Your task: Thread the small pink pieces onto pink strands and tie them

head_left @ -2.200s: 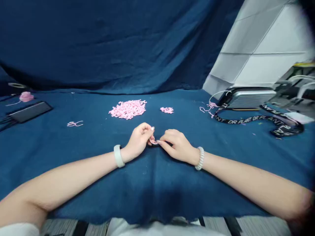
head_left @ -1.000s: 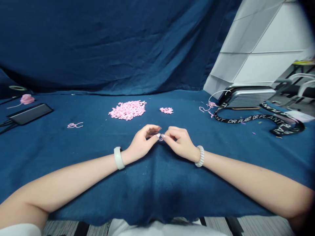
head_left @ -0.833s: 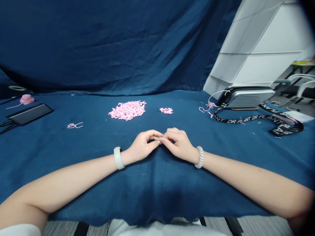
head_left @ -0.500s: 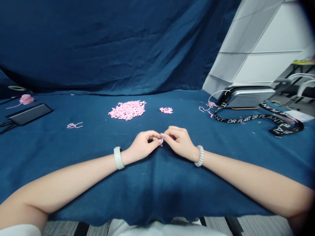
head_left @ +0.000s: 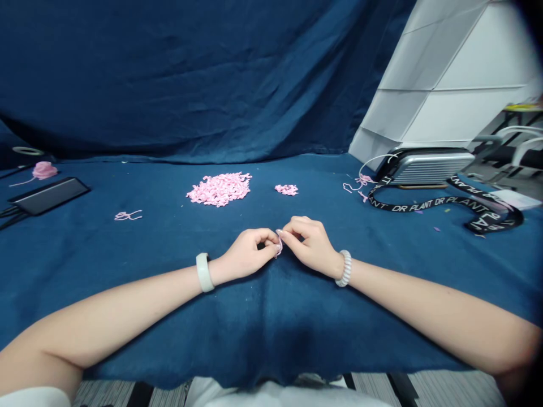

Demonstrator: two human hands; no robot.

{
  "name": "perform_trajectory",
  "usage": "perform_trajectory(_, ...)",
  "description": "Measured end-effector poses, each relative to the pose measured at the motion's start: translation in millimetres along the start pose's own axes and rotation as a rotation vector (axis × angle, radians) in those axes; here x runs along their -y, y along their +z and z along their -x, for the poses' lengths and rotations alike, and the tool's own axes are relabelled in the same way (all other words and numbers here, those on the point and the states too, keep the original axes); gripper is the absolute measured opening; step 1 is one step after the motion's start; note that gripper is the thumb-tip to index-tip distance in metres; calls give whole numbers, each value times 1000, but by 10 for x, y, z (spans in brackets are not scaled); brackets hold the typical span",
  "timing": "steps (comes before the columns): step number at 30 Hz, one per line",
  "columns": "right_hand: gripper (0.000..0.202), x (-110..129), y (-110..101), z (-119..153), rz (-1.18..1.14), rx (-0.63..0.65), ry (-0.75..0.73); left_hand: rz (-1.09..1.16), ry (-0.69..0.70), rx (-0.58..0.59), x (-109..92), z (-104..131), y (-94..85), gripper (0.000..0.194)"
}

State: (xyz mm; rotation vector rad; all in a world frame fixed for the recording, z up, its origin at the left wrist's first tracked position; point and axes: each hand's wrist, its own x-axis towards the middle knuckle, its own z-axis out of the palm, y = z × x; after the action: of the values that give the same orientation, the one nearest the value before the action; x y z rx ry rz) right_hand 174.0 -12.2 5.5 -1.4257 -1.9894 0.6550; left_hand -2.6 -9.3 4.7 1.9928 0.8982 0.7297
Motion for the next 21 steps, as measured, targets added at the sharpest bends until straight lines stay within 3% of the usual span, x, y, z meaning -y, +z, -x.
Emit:
perform_trajectory(5,60,-5,-2,1,-47,-30,-49,-62,-12,26,-6,13,-9,24)
perform_trajectory(11,65,9,-3,-10,-73,-45,62,26,-54,23,-22,20,-14,23)
perform_trajectory(15,68,-4,1,-37,-144,-84,111,-26,-43,9,-1,20,-10,19)
perform_trajectory(21,76,-114,12,-136,-279,-112,297,-69,-48,-16,12,27,-8,16)
